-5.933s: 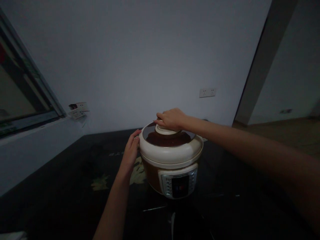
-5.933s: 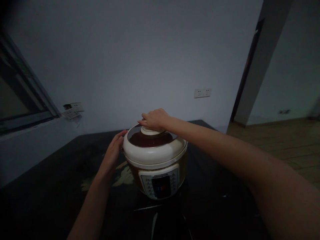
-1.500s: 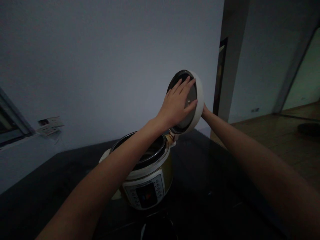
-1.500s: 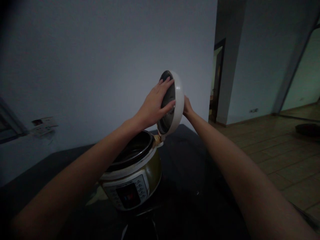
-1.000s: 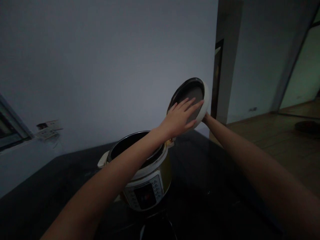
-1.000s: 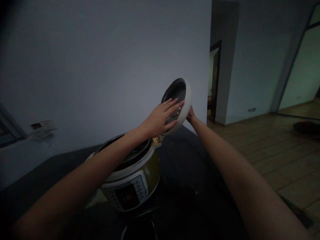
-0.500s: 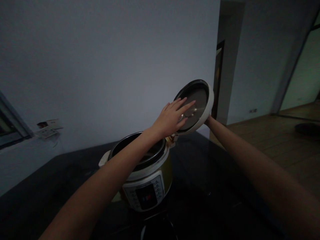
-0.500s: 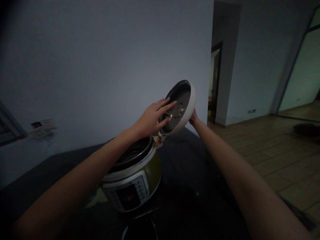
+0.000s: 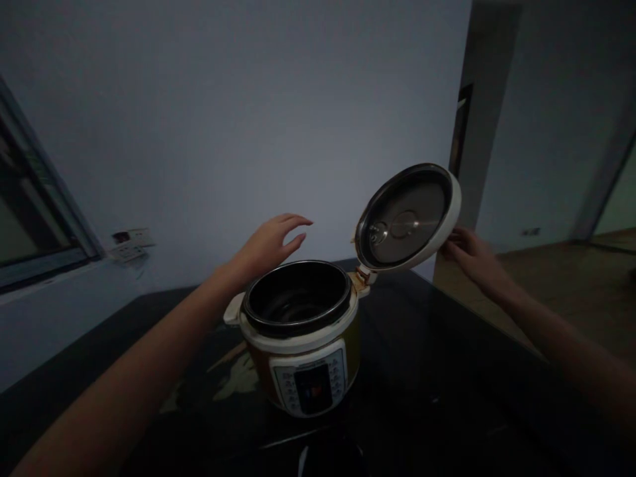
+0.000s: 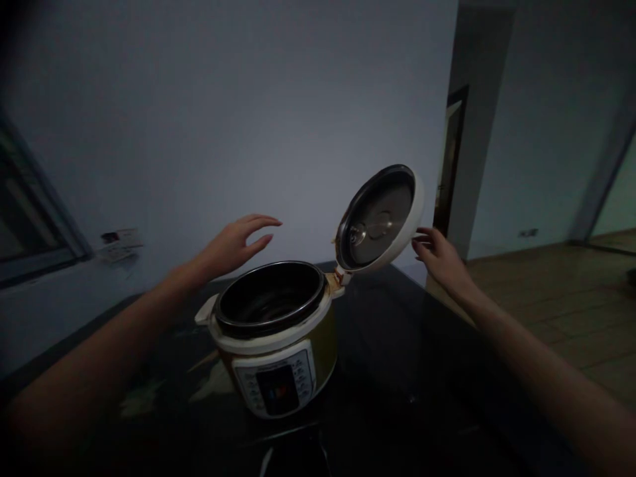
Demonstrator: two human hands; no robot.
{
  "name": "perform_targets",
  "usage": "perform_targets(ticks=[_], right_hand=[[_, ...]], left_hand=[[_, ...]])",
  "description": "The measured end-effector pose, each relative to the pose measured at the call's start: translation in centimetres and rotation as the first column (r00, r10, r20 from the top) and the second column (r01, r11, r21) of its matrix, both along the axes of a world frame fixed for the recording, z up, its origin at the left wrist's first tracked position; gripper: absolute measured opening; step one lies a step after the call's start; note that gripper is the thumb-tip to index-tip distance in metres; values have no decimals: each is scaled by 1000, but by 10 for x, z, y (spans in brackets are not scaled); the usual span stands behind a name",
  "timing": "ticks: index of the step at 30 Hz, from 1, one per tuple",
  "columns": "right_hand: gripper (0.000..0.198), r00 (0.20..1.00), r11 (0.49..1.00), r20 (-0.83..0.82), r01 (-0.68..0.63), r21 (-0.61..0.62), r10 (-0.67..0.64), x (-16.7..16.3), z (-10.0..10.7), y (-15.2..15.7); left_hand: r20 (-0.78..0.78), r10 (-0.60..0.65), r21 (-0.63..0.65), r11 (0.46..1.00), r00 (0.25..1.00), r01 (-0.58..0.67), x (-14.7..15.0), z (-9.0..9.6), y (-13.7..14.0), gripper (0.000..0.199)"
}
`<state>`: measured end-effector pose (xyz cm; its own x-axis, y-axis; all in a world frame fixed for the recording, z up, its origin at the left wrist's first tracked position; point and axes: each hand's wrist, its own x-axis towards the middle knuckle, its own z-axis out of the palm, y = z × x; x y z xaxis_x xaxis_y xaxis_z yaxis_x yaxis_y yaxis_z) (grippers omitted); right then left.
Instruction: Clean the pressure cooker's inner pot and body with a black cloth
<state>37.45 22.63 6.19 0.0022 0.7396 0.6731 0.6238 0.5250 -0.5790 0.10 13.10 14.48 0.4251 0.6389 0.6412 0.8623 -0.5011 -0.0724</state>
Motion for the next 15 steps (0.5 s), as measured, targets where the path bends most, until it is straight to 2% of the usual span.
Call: perform_targets(ticks=[2,3,5,7,10,12,15], right_hand=[[19,998,997,-11,-69,-35,69,12,-15,-24],[17,994,990,13,-108,-90,109,16,-20,-38],[18,980,971,49,-181,-156,190,13,-26,-65],[20,940,954,171,-279,-110,295,-2,-24,-87],[23,842,908,380,-418,12,383,-39,-14,-102],[26,790,886,483,-460,61,377,-65,-7,-100],[29,725,918,617,-396,9,306,-102,5,-88]], left_hand=[[72,105,-74,992,992,-100,-40,-10,-8,38],[130,164,-129,981,978,-147,-59,-18,-12,39],[226,266,-272,941,937,-201,-90,-36,-17,42],[266,367,-399,884,891,-244,-112,-55,-22,45],[242,466,-500,812,851,-302,-125,-77,-28,48],[213,496,-517,788,842,-334,-125,-84,-31,48],[174,521,-524,768,836,-369,-122,-86,-30,46]])
